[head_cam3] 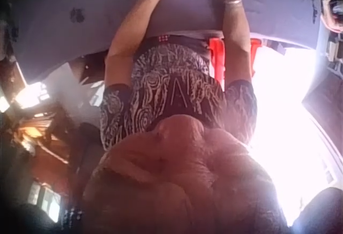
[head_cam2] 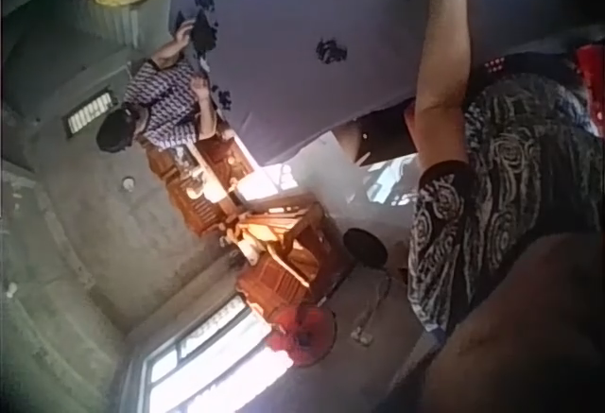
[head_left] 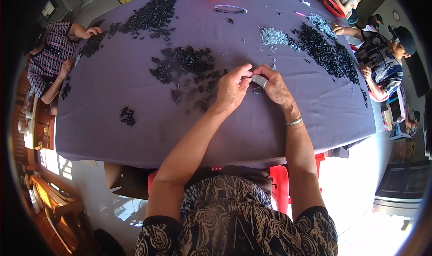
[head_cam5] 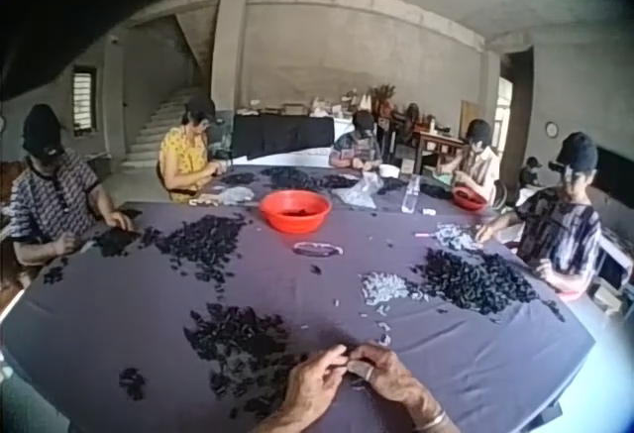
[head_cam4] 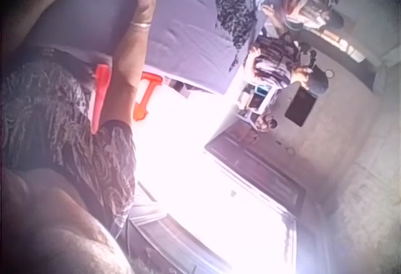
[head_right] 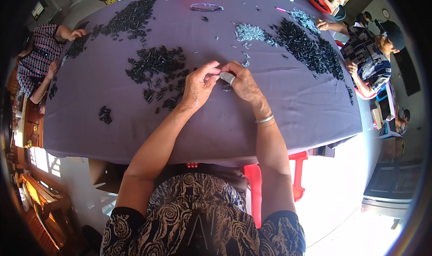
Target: Manually inserting small plastic pieces into a silver mesh sleeve to assemble components.
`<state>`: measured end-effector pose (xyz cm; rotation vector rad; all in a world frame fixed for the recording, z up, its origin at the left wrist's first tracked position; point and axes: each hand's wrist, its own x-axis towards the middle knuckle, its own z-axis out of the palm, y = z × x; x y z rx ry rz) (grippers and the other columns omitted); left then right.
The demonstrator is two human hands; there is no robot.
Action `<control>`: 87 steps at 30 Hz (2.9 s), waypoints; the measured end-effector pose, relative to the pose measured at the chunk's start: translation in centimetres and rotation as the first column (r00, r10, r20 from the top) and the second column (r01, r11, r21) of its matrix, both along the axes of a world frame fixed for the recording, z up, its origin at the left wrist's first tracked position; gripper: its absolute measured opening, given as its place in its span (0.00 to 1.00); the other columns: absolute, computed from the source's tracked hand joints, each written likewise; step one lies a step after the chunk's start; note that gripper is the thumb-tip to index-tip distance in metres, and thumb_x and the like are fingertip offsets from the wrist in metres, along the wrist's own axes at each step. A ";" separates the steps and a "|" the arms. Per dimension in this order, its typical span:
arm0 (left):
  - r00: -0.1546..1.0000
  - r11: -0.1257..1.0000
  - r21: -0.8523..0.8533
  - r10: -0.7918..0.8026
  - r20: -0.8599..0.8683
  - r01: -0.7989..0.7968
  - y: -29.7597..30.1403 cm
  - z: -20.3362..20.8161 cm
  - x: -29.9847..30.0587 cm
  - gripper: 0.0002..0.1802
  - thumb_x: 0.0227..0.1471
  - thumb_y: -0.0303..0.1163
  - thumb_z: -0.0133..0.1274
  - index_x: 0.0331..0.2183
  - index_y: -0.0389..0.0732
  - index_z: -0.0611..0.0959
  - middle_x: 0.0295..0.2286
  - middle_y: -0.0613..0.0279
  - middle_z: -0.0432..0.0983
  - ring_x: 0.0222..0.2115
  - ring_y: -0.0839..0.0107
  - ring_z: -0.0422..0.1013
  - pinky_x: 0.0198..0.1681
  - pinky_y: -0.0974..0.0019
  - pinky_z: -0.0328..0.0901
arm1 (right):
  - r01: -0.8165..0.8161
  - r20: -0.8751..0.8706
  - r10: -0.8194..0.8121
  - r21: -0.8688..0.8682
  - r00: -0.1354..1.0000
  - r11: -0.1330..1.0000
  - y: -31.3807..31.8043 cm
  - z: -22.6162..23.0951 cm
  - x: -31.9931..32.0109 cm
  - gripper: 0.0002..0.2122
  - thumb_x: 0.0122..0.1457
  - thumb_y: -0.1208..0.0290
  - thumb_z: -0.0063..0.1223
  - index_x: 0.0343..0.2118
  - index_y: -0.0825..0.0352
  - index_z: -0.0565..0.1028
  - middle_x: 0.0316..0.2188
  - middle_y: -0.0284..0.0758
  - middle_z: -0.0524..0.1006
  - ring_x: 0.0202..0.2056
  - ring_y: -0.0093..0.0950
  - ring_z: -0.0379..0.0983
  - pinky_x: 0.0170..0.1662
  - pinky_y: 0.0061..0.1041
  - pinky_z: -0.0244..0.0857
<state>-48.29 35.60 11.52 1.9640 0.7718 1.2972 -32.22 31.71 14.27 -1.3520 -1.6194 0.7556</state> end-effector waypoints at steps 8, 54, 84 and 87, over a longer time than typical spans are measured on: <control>0.950 0.970 -0.217 -0.038 0.310 0.110 0.3 -0.4 1.0 0.21 0.43 0.17 0.58 0.43 0.37 0.75 0.30 0.59 0.78 0.29 0.76 0.73 0.35 0.73 0.68 | -0.005 -0.049 0.007 0.052 0.999 0.999 0.2 0.2 0.5 0.08 0.59 0.69 0.47 0.30 0.68 0.74 0.24 0.26 0.69 0.26 0.17 0.61 0.30 0.18 0.58; 0.983 0.998 -0.062 -0.003 -0.182 -0.009 1.2 0.7 -1.1 0.24 0.40 0.16 0.54 0.43 0.43 0.77 0.29 0.63 0.75 0.33 0.69 0.71 0.35 0.66 0.67 | 0.221 0.142 -0.236 0.111 0.961 0.969 0.8 -0.4 1.8 0.05 0.49 0.77 0.57 0.30 0.67 0.77 0.22 0.34 0.76 0.24 0.22 0.70 0.30 0.22 0.65; 0.998 0.998 -0.037 -0.053 -0.040 0.052 1.8 0.3 0.2 0.23 0.45 0.15 0.52 0.45 0.40 0.74 0.33 0.59 0.77 0.32 0.68 0.73 0.33 0.67 0.68 | 0.067 0.011 -0.066 -0.027 0.998 0.997 1.3 0.2 1.2 0.03 0.52 0.75 0.53 0.29 0.68 0.74 0.23 0.27 0.71 0.27 0.16 0.62 0.32 0.20 0.59; 0.992 0.990 -0.053 -0.128 0.013 0.128 1.7 0.4 0.4 0.24 0.44 0.16 0.55 0.46 0.39 0.74 0.33 0.59 0.77 0.32 0.70 0.74 0.34 0.68 0.68 | -0.001 -0.043 -0.002 -0.048 0.999 0.999 1.4 0.0 1.3 0.04 0.53 0.75 0.52 0.30 0.68 0.74 0.23 0.26 0.72 0.27 0.16 0.63 0.33 0.19 0.59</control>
